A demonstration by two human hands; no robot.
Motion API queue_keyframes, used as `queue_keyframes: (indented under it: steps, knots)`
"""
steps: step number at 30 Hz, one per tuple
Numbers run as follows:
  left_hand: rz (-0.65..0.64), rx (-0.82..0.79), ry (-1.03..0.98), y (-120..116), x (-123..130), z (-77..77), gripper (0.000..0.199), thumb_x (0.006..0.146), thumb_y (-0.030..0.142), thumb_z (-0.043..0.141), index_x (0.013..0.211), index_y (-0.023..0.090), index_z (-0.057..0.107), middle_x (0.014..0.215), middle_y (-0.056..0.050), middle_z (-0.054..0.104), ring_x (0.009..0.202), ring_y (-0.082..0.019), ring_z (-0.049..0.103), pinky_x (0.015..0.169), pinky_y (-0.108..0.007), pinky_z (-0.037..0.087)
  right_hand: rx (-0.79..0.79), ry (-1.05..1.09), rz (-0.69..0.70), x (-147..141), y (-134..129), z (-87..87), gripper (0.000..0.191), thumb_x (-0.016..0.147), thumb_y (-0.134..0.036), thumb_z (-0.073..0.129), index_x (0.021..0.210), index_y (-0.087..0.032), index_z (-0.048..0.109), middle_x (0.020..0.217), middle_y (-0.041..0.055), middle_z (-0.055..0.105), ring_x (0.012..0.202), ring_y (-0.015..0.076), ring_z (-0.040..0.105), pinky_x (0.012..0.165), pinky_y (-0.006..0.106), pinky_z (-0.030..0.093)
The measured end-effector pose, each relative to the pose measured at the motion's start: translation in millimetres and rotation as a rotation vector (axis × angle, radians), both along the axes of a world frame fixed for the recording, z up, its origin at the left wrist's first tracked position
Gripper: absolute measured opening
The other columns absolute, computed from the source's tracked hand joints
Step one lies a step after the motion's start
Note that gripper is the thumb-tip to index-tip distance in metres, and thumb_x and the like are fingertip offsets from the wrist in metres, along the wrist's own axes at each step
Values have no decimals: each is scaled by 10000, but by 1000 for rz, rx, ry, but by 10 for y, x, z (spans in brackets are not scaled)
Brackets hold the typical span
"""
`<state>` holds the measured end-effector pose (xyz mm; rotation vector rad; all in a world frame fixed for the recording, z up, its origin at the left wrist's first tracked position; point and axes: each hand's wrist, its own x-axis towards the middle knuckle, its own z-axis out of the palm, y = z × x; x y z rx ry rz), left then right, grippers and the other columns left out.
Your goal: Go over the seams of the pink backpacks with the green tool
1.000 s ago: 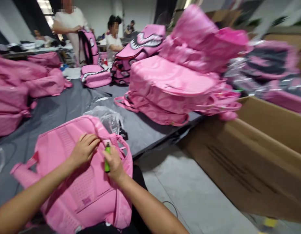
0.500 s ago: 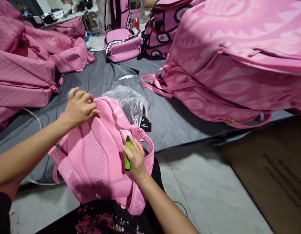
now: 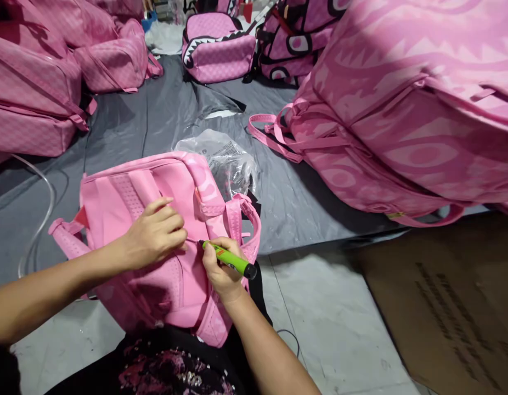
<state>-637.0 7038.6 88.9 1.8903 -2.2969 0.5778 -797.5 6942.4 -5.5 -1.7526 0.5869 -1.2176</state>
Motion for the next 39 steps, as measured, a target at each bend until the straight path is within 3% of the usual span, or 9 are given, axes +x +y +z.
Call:
queue_keyframes:
  steps: [3, 7, 15, 20, 29, 39]
  knots:
    - [-35, -91, 30, 118, -64, -77, 189, 946, 242, 535, 767, 208, 586, 725, 8, 579, 761, -173, 464, 1076, -395, 331, -20, -7, 14, -46, -20, -46, 55, 867, -250, 656, 869, -197, 642, 680, -24, 655, 557, 130, 614, 527, 255, 508]
    - [-20, -84, 61, 148, -82, -121, 194, 947, 241, 523, 766, 207, 586, 752, 6, 604, 788, -168, 504, 1108, -410, 331, 6, 13, -5, -86, 4, -27, 70, 870, -265, 654, 856, -197, 647, 705, -12, 668, 573, 139, 626, 546, 274, 522]
    - [40, -61, 77, 167, -121, -136, 152, 897, 104, 526, 819, 176, 635, 957, -63, 681, 1077, -236, 575, 1090, -477, 402, -26, 41, 43, -60, 2, 66, 59, 880, -244, 652, 846, -201, 628, 660, -36, 637, 550, 122, 610, 524, 249, 499]
    - [27, -91, 74, 163, -96, -190, 152, 896, 113, 534, 805, 183, 634, 944, -53, 686, 1082, -238, 580, 1081, -481, 423, -138, 171, 92, -75, -8, 34, 53, 893, -250, 638, 879, -199, 641, 713, -10, 653, 583, 130, 615, 566, 273, 510]
    - [25, -119, 85, 138, -59, -234, 139, 881, 104, 560, 782, 172, 630, 891, -66, 686, 1037, -227, 601, 1066, -485, 437, -236, 183, 94, -41, -12, 62, 24, 889, -207, 634, 913, -204, 630, 730, -13, 655, 583, 132, 631, 568, 270, 525]
    - [36, -116, 66, 127, -57, -248, 135, 881, 115, 581, 766, 180, 607, 886, -55, 688, 999, -216, 606, 1041, -478, 461, -139, 201, 185, -67, -47, 106, 76, 882, -224, 667, 951, -204, 641, 789, -5, 672, 628, 126, 642, 576, 252, 534]
